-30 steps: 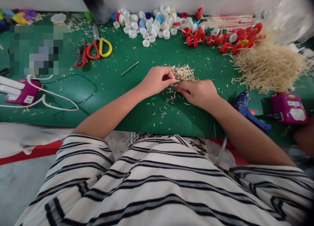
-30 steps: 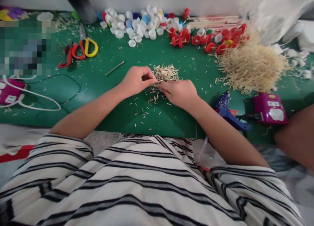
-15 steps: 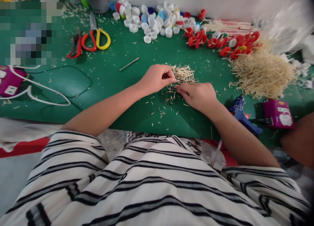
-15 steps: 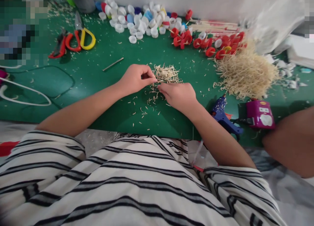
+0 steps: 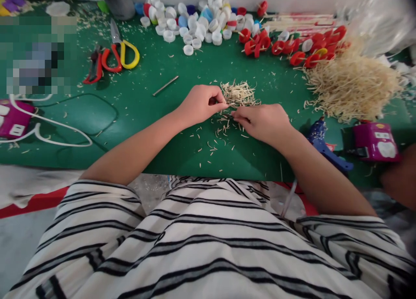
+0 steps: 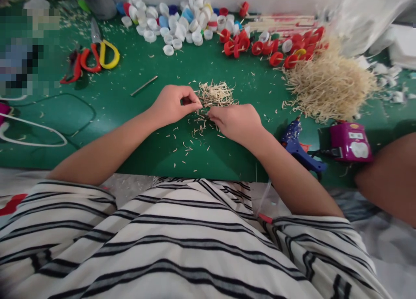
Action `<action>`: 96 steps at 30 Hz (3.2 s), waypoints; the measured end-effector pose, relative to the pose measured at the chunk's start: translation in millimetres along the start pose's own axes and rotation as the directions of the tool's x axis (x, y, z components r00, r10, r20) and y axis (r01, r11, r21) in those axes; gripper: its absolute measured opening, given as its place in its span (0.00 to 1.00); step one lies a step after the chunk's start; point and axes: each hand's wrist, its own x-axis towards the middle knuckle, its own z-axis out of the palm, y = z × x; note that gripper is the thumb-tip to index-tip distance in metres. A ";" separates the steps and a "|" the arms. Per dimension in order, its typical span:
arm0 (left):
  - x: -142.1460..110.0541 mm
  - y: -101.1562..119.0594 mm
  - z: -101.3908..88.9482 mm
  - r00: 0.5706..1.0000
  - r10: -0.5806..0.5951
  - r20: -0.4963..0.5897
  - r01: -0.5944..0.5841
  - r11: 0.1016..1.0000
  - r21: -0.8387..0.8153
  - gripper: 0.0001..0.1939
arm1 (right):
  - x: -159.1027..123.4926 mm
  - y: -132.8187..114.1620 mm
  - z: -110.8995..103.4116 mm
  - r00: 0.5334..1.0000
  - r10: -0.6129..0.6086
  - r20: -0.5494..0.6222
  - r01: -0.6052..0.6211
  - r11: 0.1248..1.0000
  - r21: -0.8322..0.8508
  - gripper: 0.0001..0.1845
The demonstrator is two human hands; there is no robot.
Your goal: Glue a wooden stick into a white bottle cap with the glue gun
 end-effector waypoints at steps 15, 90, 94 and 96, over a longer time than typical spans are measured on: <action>5.0 -6.3 -1.7 1.000 0.022 0.007 -0.022 1.000 0.011 0.04 | 2.7 -1.3 3.8 0.986 -0.022 -0.166 0.032 0.998 0.062 0.20; 8.0 -2.0 4.8 0.997 -0.070 -0.029 0.069 0.998 -0.003 0.14 | -0.2 -0.5 7.8 0.992 -0.069 -0.106 0.061 0.995 -0.078 0.22; 8.6 0.5 6.4 0.995 -0.091 -0.032 0.091 0.996 -0.001 0.15 | 4.9 -3.4 6.4 0.994 -0.066 -0.088 0.061 0.997 -0.057 0.20; 8.1 2.1 6.2 0.994 -0.109 -0.027 0.109 0.994 -0.001 0.16 | 5.7 -3.2 5.3 0.996 -0.055 -0.064 0.053 0.998 -0.041 0.18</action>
